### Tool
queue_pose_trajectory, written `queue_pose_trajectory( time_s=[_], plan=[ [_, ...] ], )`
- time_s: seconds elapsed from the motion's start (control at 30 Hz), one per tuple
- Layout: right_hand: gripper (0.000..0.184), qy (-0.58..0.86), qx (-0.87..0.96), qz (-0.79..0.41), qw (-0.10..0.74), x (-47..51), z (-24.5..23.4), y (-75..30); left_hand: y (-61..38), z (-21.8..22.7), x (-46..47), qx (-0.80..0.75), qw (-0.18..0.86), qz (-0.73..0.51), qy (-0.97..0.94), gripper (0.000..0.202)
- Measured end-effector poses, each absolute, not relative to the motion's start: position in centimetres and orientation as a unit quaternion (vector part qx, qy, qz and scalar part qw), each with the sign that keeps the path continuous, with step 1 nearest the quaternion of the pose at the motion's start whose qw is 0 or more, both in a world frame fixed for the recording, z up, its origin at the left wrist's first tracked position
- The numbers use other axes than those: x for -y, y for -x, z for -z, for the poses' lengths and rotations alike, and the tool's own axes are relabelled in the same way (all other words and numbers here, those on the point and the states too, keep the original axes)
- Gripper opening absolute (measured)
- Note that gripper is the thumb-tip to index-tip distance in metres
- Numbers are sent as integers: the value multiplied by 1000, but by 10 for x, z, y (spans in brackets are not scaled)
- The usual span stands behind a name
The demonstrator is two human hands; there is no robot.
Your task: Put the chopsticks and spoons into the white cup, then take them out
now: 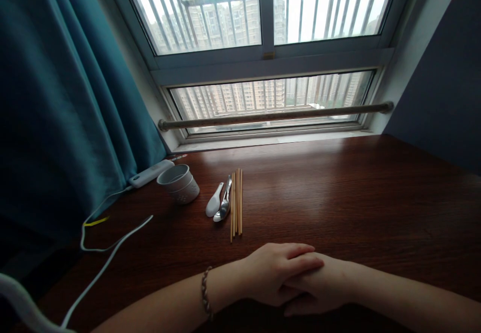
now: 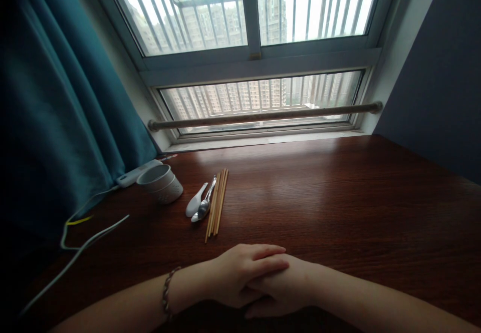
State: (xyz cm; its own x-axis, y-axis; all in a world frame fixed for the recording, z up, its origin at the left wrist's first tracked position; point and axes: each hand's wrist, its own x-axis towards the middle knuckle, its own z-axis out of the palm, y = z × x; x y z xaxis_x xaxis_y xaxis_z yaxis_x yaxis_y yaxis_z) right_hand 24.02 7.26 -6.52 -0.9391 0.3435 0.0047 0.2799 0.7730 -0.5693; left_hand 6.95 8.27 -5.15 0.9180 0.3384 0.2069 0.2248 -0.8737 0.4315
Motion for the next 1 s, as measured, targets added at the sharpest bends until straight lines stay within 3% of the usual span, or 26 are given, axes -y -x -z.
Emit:
queue_pose_trajectory(
  time_s=[1.0],
  plan=[
    [41, 159, 940, -294, 71, -74, 68, -240, -69, 52, -83, -142, 208, -133, -959, 55]
  ],
)
